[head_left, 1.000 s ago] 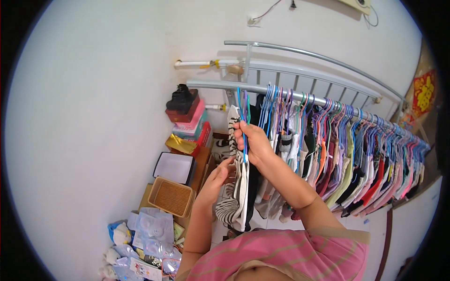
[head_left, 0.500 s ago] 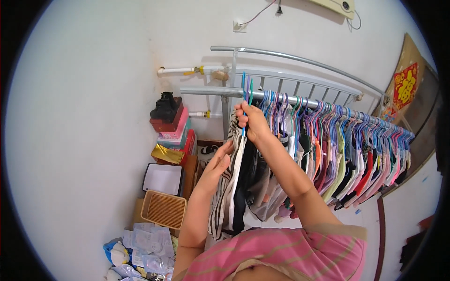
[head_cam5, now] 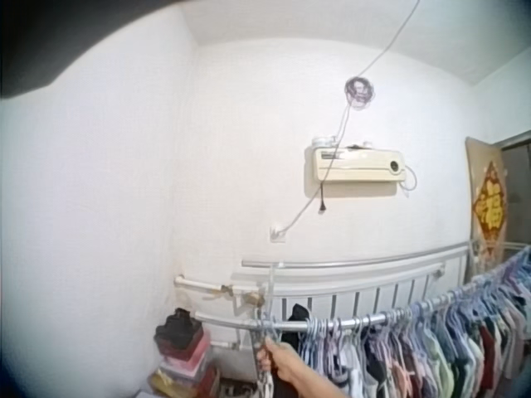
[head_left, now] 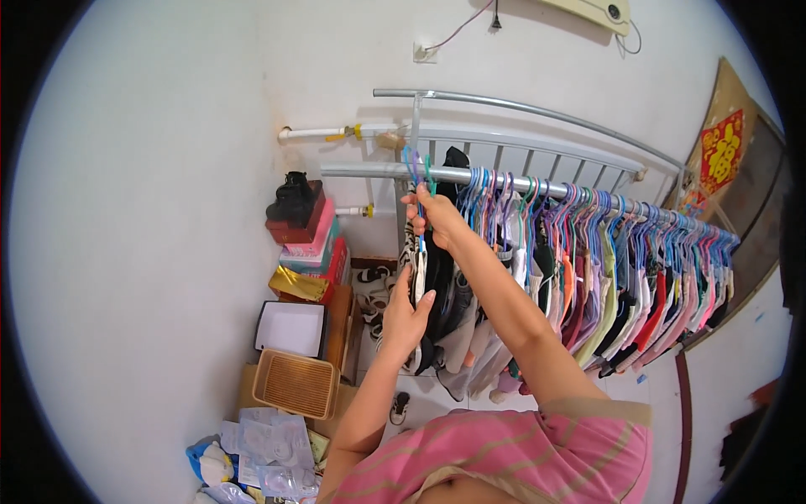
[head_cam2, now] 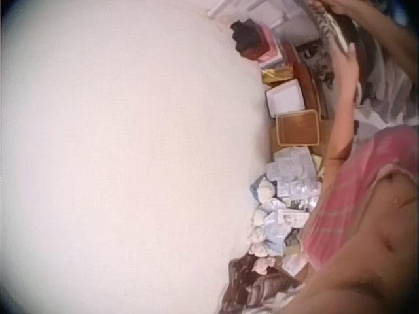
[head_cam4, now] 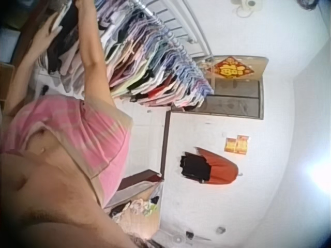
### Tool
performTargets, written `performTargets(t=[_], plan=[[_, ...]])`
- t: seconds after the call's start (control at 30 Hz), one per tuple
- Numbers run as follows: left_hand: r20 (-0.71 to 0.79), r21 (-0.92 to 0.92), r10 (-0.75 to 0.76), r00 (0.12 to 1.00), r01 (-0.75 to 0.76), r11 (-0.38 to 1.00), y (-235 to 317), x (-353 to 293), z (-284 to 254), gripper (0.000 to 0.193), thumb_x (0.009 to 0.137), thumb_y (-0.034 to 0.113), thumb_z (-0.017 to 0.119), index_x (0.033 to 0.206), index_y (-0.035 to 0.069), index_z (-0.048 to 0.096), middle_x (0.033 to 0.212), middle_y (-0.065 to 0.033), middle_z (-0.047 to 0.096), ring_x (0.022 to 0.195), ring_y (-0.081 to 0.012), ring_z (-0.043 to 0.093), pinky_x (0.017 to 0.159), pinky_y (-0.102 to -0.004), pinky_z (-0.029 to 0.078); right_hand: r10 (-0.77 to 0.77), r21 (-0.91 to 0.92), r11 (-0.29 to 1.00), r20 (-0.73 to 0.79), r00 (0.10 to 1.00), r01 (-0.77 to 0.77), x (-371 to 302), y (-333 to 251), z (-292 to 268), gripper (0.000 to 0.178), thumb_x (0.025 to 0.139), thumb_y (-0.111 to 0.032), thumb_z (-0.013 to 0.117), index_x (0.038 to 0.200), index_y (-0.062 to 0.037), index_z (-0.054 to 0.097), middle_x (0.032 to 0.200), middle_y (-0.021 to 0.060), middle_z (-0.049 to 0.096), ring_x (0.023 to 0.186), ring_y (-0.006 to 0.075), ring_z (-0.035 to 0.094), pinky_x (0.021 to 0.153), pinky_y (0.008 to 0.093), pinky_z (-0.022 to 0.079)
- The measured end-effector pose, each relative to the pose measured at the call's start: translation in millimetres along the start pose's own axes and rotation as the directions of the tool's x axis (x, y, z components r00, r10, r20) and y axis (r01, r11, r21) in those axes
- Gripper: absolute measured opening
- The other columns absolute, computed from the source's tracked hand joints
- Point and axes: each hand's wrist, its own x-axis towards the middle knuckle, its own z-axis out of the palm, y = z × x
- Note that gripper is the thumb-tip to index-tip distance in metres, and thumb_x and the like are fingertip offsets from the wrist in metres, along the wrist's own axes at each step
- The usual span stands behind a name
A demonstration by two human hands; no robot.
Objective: The person takes various clothes from a bed, inserts hangers into them, and hangs the clothes on a metal garment rack in a bedroom.
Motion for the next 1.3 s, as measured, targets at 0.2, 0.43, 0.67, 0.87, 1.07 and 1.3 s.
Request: performTargets(t=[0.2,0.43,0.67,0.87,1.07,1.3], plan=[[-0.066,0.108,0.142,0.988,-0.134,0.985,-3.2,14.7,6.1,0.054,0.087,0.033,0.054,0.13,0.003,0.038,0.117,-0.0195,0.049,0.104,-0.0376,0.051,0.087,-0.0404,0.042,0.011,-0.051,0.999,-0.048,0.999,-0.014,10.9,0.0,-28.3,0.054,0.092,-0.049,0.04,0.099,0.0016,0.056,0.085,0.0129,0.064,0.071,0.02,0.063,0.056,0.0308,0.049],[-0.133,0.38,0.085,0.988,-0.028,0.925,-26.2,15.1,7.3,0.038,0.092,0.029,0.044,0.121,0.005,0.047,0.1,-0.0156,0.052,0.088,-0.0361,0.055,0.074,-0.0432,0.046,-0.052,-0.185,0.982,-0.123,0.991,0.029,22.6,21.0,-45.9,0.055,0.086,-0.049,0.053,0.092,0.0057,0.054,0.079,0.0186,0.064,0.062,0.0253,0.063,0.056,0.0327,0.051],[-0.112,0.431,-0.006,0.994,0.054,0.901,-33.4,11.7,-9.4,0.042,0.091,0.029,0.046,0.129,0.01,0.042,0.11,-0.0171,0.056,0.095,-0.036,0.057,0.078,-0.0436,0.046,-0.588,-0.998,0.062,-0.043,0.808,-0.008,25.1,12.4,-20.2,0.046,0.089,-0.031,0.051,0.07,0.0094,0.059,0.066,0.0176,0.064,0.06,0.026,0.065,0.057,0.037,0.051],[-0.085,0.422,0.017,0.996,0.021,0.907,-27.5,12.2,-1.3,0.045,0.09,0.03,0.047,0.129,0.009,0.041,0.11,-0.0179,0.056,0.094,-0.0366,0.057,0.078,-0.0438,0.046,-0.425,-0.845,0.526,-0.162,0.891,0.098,18.1,4.6,-39.8,0.046,0.091,-0.03,0.047,0.067,0.0072,0.06,0.063,0.0189,0.063,0.051,0.0282,0.063,0.053,0.0375,0.051],[-0.112,0.385,0.059,0.992,-0.011,0.923,-38.7,3.8,10.6,0.044,0.09,0.03,0.047,0.128,0.008,0.042,0.104,-0.0181,0.058,0.093,-0.036,0.056,0.077,-0.0437,0.046,-0.651,-0.998,0.049,-0.063,0.756,-0.04,13.0,22.4,-44.1,0.043,0.091,-0.03,0.045,0.065,0.0027,0.058,0.058,0.0158,0.061,0.054,0.0299,0.061,0.056,0.0385,0.049],[-0.133,0.488,0.078,0.988,-0.003,0.873,-39.3,-2.6,-1.4,0.034,0.086,0.022,0.054,0.116,0.007,0.052,0.087,-0.0178,0.063,0.08,-0.0354,0.059,0.069,-0.0434,0.047,-0.458,-0.744,0.597,-0.009,0.889,0.3,-60.7,-19.8,32.3,0.026,0.092,-0.017,0.041,0.083,0.0014,0.056,0.053,0.0058,0.054,0.05,0.0139,0.05,0.052,0.0273,0.039]])
